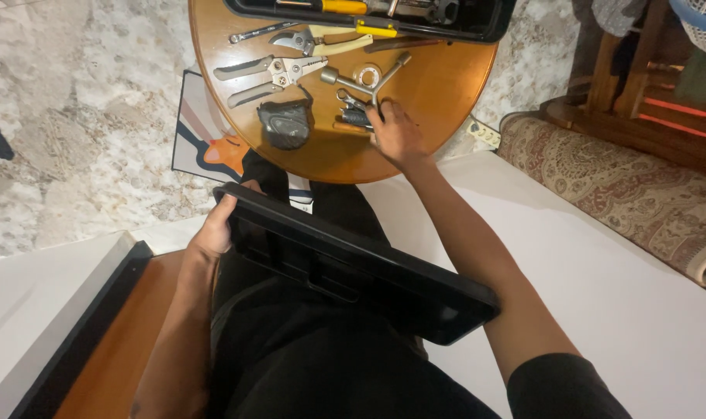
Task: The recorder is organizing a toolbox by removing tools, cleaning a tray with a cloth, and then placing the tools back.
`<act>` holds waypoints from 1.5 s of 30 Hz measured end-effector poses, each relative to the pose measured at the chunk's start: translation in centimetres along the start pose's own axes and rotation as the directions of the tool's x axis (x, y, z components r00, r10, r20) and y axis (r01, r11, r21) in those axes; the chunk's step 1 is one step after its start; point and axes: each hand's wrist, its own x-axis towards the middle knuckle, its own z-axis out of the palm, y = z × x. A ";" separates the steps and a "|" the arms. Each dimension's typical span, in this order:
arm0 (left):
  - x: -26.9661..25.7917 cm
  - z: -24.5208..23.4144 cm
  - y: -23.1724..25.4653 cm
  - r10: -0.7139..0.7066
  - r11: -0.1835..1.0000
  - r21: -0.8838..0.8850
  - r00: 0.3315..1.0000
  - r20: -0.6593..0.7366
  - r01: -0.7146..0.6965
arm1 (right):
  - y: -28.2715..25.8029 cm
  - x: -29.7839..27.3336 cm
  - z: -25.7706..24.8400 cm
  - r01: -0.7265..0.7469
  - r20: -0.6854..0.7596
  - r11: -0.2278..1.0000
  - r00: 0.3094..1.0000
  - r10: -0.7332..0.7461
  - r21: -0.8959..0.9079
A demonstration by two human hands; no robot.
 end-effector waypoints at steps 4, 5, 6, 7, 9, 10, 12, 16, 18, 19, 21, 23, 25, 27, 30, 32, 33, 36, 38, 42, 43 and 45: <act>0.0 0.2 0.1 -0.022 1.000 -0.021 1.000 -0.021 0.022 | 0.8 0.0 2.2 0.031 -0.030 0.995 0.999 -0.033 -0.091; 0.0 0.2 0.0 -0.006 0.999 -0.033 1.000 -0.007 0.006 | 0.8 0.1 2.5 0.033 -0.035 0.993 0.999 -0.038 -0.114; 0.0 0.1 0.0 -0.005 0.999 -0.033 1.000 -0.009 0.005 | 0.5 0.3 2.2 0.035 -0.035 0.993 0.999 -0.040 -0.114; -0.1 0.0 0.0 -0.004 0.999 -0.035 1.000 -0.019 0.003 | 0.2 0.5 1.8 0.025 -0.030 0.993 0.999 -0.028 -0.114; -0.1 -0.1 0.0 -0.003 0.999 -0.037 1.000 -0.027 0.002 | -0.1 0.7 1.5 0.014 -0.024 0.993 1.000 -0.017 -0.115; -0.2 0.0 0.1 0.002 1.000 -0.026 1.000 -0.031 -0.003 | -0.1 0.7 1.5 0.003 -0.008 0.992 1.000 -0.004 -0.123; -0.2 0.1 0.2 0.010 1.000 -0.013 0.999 -0.032 -0.011 | 0.1 0.9 1.6 -0.008 0.005 0.991 1.000 0.008 -0.133; -0.4 -0.6 -0.3 0.013 1.000 0.008 0.998 -0.066 -0.013 | 0.5 0.8 1.3 0.009 0.028 0.994 1.000 -0.006 -0.109; -0.5 -1.0 -0.5 0.021 1.000 0.004 0.998 -0.067 -0.021 | 0.5 0.4 0.9 0.021 0.018 0.995 1.000 -0.019 -0.094; -0.6 -1.1 -0.5 0.016 1.000 0.008 0.998 -0.066 -0.015 | 0.4 0.1 0.7 0.034 -0.013 0.997 0.999 -0.035 -0.074; -0.6 -0.9 -0.3 0.009 1.000 0.012 0.998 -0.066 -0.008 | 0.2 -0.3 0.4 0.047 -0.043 0.997 0.998 -0.049 -0.053; -0.5 -0.5 0.1 -0.013 0.999 0.052 0.997 -0.071 0.017 | -0.1 -0.6 0.2 0.059 -0.064 0.998 0.996 -0.059 0.002; -0.2 -1.1 -0.6 -0.010 0.999 0.046 0.998 -0.069 0.013 | -0.5 -0.8 -0.4 0.038 -0.029 0.999 0.999 -0.037 0.018; 0.1 -1.5 -0.8 -0.006 0.999 0.043 0.998 -0.067 0.008 | -0.7 -1.1 -0.7 0.016 0.004 0.999 1.000 -0.016 0.033; 0.2 -1.1 -0.6 -0.016 0.997 0.080 0.997 -0.076 0.022 | -0.8 -1.6 -0.8 0.003 -0.003 0.998 1.000 -0.003 0.069; 0.3 -0.4 -0.3 -0.007 0.992 0.124 0.998 -0.069 0.016 | -1.0 -1.9 -1.2 0.016 -0.053 0.993 0.999 -0.010 0.120; 0.5 -0.1 -0.2 -0.006 0.992 0.124 0.998 -0.067 0.014 | -1.3 -2.0 -1.7 0.016 -0.054 0.993 0.998 -0.009 0.118; 1.2 0.4 -0.6 -0.079 0.994 0.061 0.988 -0.135 0.088 | -1.9 -2.3 -3.2 0.001 -0.040 0.980 0.999 0.007 0.197; 1.9 -0.1 -1.7 -0.016 0.997 0.078 0.997 -0.073 0.021 | -2.2 -2.5 -4.0 0.034 -0.053 0.966 0.998 -0.021 0.255; 3.3 0.3 -1.6 0.034 0.999 0.041 0.999 0.001 -0.034 | -1.5 -2.1 -5.8 0.078 -0.099 0.969 0.993 -0.056 0.235; 3.5 0.5 -1.6 0.028 0.994 0.106 0.998 -0.056 -0.022 | -1.0 -1.9 -6.5 0.104 -0.140 0.973 0.987 -0.076 0.205; 3.9 0.8 -1.7 0.030 0.986 0.168 0.993 -0.114 -0.011 | -1.1 -0.7 -9.4 0.133 -0.181 0.976 0.978 -0.102 0.171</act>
